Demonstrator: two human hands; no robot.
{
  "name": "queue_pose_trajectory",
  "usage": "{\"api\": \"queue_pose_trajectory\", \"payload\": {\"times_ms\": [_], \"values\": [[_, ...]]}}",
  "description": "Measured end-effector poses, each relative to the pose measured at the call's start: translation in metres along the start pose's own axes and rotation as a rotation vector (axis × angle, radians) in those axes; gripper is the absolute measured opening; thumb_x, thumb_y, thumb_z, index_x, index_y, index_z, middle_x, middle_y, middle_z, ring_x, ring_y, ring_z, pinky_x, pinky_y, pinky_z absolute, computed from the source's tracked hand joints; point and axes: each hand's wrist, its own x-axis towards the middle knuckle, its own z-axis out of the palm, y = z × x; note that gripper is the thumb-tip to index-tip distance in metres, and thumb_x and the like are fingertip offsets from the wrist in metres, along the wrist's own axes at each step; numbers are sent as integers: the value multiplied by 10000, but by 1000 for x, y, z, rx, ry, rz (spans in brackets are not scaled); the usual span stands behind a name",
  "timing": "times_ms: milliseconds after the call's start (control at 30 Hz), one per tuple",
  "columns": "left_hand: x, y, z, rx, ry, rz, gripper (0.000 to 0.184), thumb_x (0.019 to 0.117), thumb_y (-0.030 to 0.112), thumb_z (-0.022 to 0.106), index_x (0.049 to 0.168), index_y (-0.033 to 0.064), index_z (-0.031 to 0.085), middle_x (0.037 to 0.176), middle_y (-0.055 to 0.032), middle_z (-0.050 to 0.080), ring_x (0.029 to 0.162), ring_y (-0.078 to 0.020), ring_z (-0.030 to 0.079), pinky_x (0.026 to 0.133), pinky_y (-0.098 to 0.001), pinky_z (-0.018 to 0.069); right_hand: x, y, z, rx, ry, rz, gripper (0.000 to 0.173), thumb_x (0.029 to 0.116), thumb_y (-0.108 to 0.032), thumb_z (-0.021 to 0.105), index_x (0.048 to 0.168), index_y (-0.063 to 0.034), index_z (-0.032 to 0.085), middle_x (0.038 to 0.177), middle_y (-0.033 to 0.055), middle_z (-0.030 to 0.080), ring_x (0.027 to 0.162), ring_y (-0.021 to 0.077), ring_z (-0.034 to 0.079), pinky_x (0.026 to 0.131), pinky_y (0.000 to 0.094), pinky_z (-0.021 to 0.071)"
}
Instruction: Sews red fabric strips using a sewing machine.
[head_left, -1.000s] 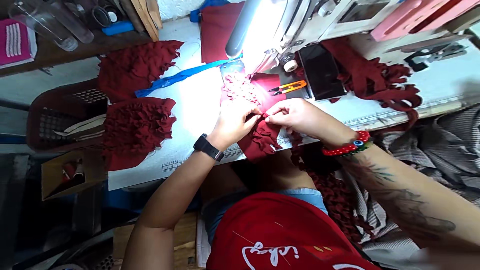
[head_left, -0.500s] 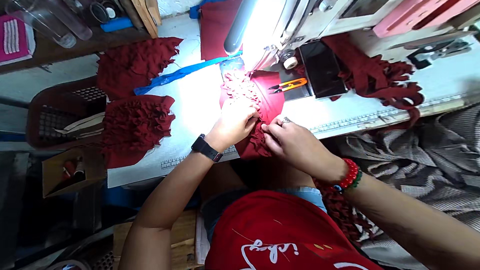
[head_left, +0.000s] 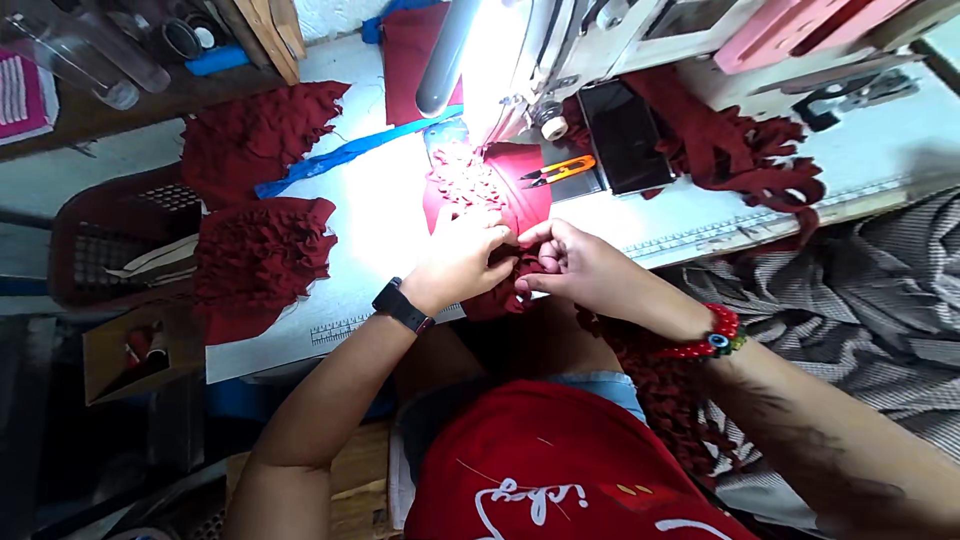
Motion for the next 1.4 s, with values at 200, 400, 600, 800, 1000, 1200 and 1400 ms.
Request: {"api": "queue_pose_trajectory", "payload": {"times_ms": [200,400,600,800,1000,1200,1400], "values": [[0,0,4,4,63,-34,111,950,175,648,951,129,749,980,-26,716,1029,-202,653,990,-522,409,3,-2,-13,81,-24,125,243,1103,-260,485,1159,-127,681,659,-20,593,482,54,526,436,220,453],[-3,-2,5,-46,99,-54,95,947,156,651,953,128,742,933,-16,711,993,-172,658,1024,-511,401,9,2,-14,27,-27,129,162,981,-282,719,920,-132,719,606,1,609,451,90,543,397,251,451],[-3,-3,4,-72,92,-60,91,948,150,650,950,128,739,940,-19,712,1001,-172,655,1027,-508,394,9,2,-12,-21,25,82,92,908,-143,777,976,-140,715,746,4,668,582,109,584,527,295,489],[-5,-3,4,-76,100,-62,86,944,153,654,942,127,736,947,-20,713,1009,-175,657,1039,-520,393,8,3,0,-52,168,35,196,931,-341,767,933,-158,696,737,3,653,600,117,589,529,329,476],[-6,-4,3,-83,108,-48,77,932,134,655,941,123,732,936,-16,717,998,-174,659,1039,-519,384,5,12,23,-441,329,-271,98,915,-113,638,982,-63,689,791,101,674,682,292,670,569,505,526],[-7,-2,3,-24,65,-32,76,928,149,678,955,129,747,1022,-15,730,1066,-178,661,1071,-525,377,-9,15,28,-663,274,-392,136,923,-84,621,1007,-52,723,889,173,677,801,366,698,607,510,547],[-7,3,-8,-8,-31,-13,123,960,154,649,965,129,769,1127,-7,732,1160,-187,645,1117,-558,367,-17,5,25,-701,193,-417,365,994,-258,489,1121,-55,764,1021,154,659,938,362,642,660,478,531]]}}
